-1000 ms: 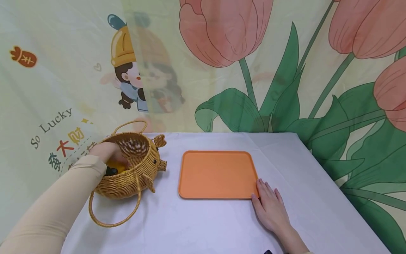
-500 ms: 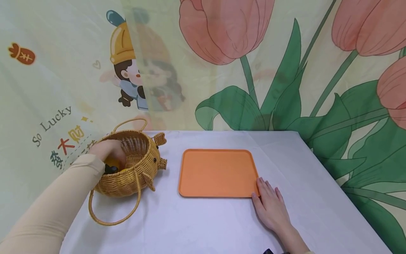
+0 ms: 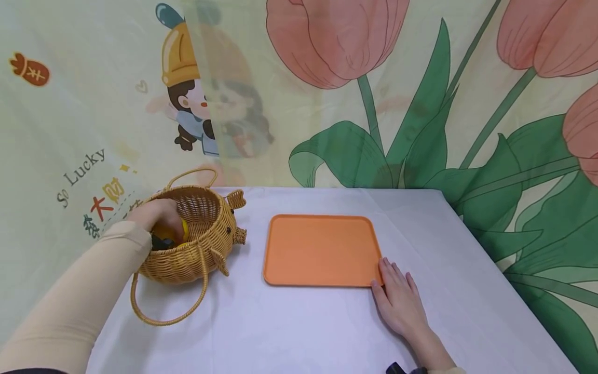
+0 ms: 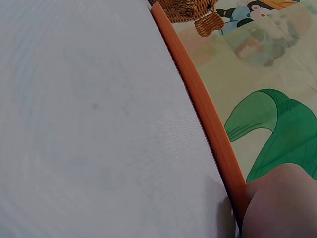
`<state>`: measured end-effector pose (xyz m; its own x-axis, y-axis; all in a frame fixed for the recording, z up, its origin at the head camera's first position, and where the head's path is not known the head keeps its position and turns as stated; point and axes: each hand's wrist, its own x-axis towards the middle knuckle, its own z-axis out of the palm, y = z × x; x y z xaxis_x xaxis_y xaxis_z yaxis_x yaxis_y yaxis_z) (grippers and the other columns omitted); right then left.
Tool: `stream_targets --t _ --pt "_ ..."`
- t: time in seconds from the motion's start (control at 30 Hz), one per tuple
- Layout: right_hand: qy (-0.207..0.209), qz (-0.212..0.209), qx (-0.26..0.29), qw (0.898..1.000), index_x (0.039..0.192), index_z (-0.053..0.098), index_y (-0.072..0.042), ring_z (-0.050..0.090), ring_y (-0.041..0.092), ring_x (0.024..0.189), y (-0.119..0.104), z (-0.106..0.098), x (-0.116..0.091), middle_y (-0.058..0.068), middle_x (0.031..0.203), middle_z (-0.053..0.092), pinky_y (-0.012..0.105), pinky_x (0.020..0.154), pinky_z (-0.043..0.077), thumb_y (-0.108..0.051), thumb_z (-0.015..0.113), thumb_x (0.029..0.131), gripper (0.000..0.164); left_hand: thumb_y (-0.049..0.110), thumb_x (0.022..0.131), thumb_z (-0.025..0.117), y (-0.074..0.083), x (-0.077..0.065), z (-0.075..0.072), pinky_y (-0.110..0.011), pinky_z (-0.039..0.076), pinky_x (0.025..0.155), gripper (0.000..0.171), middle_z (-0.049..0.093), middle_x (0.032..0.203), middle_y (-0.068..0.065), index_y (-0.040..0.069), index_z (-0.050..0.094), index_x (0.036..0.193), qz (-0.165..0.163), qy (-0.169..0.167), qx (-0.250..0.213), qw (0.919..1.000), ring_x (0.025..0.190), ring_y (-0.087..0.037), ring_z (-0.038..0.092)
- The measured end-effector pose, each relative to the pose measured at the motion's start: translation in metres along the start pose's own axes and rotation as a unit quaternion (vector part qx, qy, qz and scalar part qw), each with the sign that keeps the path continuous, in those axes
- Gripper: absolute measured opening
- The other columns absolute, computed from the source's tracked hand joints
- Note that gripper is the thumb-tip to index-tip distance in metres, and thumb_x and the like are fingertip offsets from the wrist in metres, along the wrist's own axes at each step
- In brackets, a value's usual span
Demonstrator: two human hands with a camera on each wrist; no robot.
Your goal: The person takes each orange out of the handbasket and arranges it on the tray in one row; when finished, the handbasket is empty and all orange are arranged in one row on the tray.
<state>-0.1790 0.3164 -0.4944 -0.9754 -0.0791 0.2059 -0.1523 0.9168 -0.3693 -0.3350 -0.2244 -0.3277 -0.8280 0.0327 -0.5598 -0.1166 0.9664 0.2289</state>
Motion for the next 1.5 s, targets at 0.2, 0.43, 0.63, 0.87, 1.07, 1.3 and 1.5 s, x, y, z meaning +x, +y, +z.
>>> stream_targets --t 0.2,0.43,0.63,0.87,1.07,1.3,1.5 --pt "0.022 -0.017 -0.001 1.0 0.154 0.035 0.007 0.031 0.05 0.144 0.0 -0.001 -0.001 0.027 0.157 0.037 0.066 0.117 0.013 -0.035 0.045 0.108 0.063 0.022 0.066 0.087 -0.005 0.005 0.0 -0.038 0.051 0.071 0.052 0.058 0.098 -0.015 -0.005 0.061 0.102 0.018 0.026 0.002 0.9995 0.088 -0.03 0.054" --pt "0.023 -0.018 -0.003 1.0 0.154 0.036 0.007 0.032 0.048 0.144 0.0 0.0 -0.001 0.027 0.157 0.038 0.066 0.116 0.015 -0.034 0.046 0.108 0.062 0.027 0.065 0.083 -0.012 0.003 0.004 -0.036 0.051 0.064 0.053 0.059 0.092 -0.015 -0.005 0.059 0.1 0.045 0.039 -0.019 0.998 0.08 -0.028 0.056" --pt "0.026 -0.019 -0.005 0.999 0.154 0.036 0.007 0.032 0.048 0.144 0.0 0.0 0.0 0.027 0.157 0.038 0.066 0.116 0.015 -0.035 0.046 0.108 0.063 0.033 0.069 0.084 -0.011 0.002 0.003 -0.035 0.053 0.068 0.053 0.062 0.093 -0.013 -0.004 0.061 0.101 0.058 0.035 -0.045 0.9967 0.083 -0.028 0.058" --pt "0.024 -0.02 0.0 1.0 0.154 0.037 0.007 0.032 0.049 0.144 0.0 -0.001 -0.001 0.027 0.157 0.038 0.066 0.116 0.015 -0.034 0.046 0.109 0.062 0.036 0.077 0.082 -0.013 0.007 0.004 -0.036 0.055 0.072 0.05 0.061 0.092 -0.012 -0.003 0.059 0.1 0.089 0.035 -0.093 0.9911 0.083 -0.026 0.059" --pt "0.015 -0.014 0.001 1.0 0.155 0.035 0.006 0.031 0.049 0.145 0.0 0.0 -0.001 0.027 0.157 0.037 0.065 0.117 0.012 -0.036 0.045 0.109 0.064 0.038 0.081 0.081 -0.012 0.008 0.005 -0.036 0.055 0.074 0.051 0.062 0.094 -0.01 -0.004 0.064 0.105 0.116 0.044 -0.137 0.9826 0.083 -0.023 0.058" --pt "0.015 -0.016 0.001 1.0 0.155 0.036 0.007 0.031 0.049 0.144 -0.001 0.001 -0.001 0.027 0.157 0.037 0.066 0.116 0.013 -0.036 0.045 0.109 0.063 0.039 0.08 0.084 -0.008 0.005 0.004 -0.036 0.056 0.071 0.058 0.06 0.1 -0.013 -0.004 0.062 0.113 0.133 0.068 -0.15 0.9775 0.081 -0.021 0.057" --pt "0.013 -0.016 -0.004 1.0 0.155 0.035 0.007 0.031 0.049 0.145 -0.001 -0.001 -0.002 0.027 0.158 0.036 0.066 0.116 0.014 -0.036 0.045 0.109 0.063 0.042 0.079 0.083 -0.004 0.0 -0.002 -0.034 0.054 0.069 0.062 0.061 0.102 -0.014 -0.004 0.062 0.115 0.144 0.093 -0.13 0.9767 0.08 -0.021 0.057"
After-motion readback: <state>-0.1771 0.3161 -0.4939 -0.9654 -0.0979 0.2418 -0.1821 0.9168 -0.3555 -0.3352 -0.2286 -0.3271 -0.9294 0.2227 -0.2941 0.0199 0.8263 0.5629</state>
